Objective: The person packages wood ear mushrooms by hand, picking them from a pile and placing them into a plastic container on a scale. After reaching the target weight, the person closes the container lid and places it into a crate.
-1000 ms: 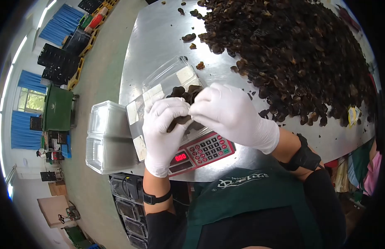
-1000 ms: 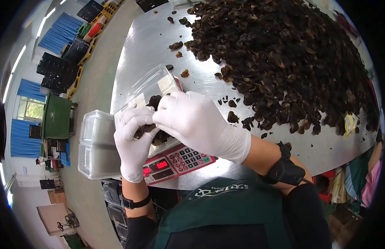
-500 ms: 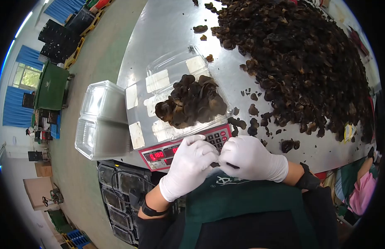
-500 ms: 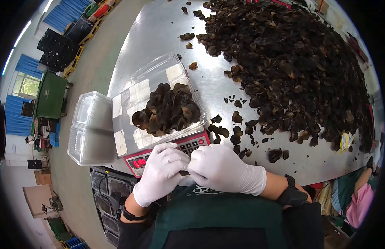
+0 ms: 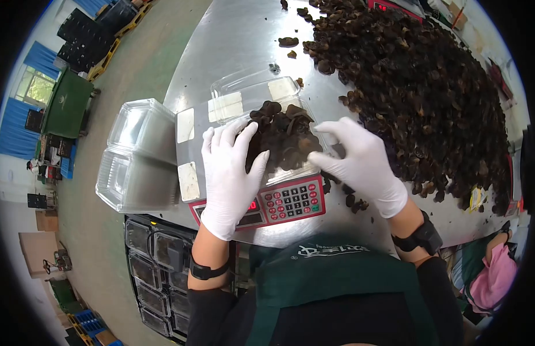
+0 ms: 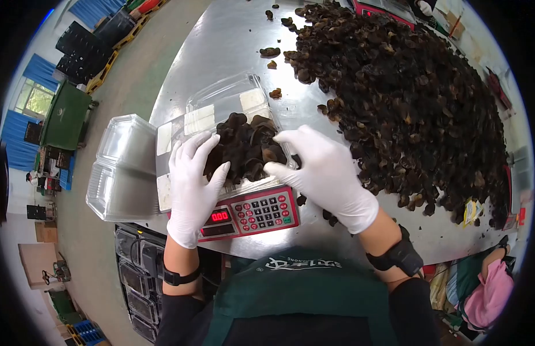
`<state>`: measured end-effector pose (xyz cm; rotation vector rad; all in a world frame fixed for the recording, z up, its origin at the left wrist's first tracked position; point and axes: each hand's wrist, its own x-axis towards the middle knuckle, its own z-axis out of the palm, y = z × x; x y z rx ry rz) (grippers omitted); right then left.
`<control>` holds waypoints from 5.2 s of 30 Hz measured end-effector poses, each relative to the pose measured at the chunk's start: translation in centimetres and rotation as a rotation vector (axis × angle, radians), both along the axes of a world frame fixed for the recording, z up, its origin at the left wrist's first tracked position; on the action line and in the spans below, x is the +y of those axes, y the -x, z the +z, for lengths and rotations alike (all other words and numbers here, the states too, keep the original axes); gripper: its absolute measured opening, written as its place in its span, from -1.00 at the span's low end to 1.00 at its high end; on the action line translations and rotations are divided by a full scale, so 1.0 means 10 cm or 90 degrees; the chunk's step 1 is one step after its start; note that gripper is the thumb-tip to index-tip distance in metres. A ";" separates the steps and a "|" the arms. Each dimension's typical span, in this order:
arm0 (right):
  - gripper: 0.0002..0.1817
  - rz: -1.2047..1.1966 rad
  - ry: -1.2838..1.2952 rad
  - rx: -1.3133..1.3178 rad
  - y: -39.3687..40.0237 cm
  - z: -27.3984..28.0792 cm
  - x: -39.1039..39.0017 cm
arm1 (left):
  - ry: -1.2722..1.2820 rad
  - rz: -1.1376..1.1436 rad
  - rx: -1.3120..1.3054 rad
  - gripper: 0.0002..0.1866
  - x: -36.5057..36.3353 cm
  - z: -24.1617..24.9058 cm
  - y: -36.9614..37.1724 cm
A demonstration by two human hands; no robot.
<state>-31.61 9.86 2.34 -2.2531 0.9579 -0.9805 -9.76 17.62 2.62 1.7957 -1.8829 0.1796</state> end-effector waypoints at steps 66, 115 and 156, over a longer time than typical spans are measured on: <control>-0.59 0.048 0.282 0.062 0.13 -0.07 0.15 | -0.180 -0.128 0.547 -0.63 0.08 0.18 0.52; -0.83 -0.092 -0.258 -0.162 0.52 -0.29 0.05 | -0.113 -0.067 0.125 -0.46 0.73 0.05 -0.14; -0.80 0.542 -0.749 0.015 -0.75 0.26 1.23 | -0.149 0.077 0.955 -0.16 3.03 -0.15 -0.45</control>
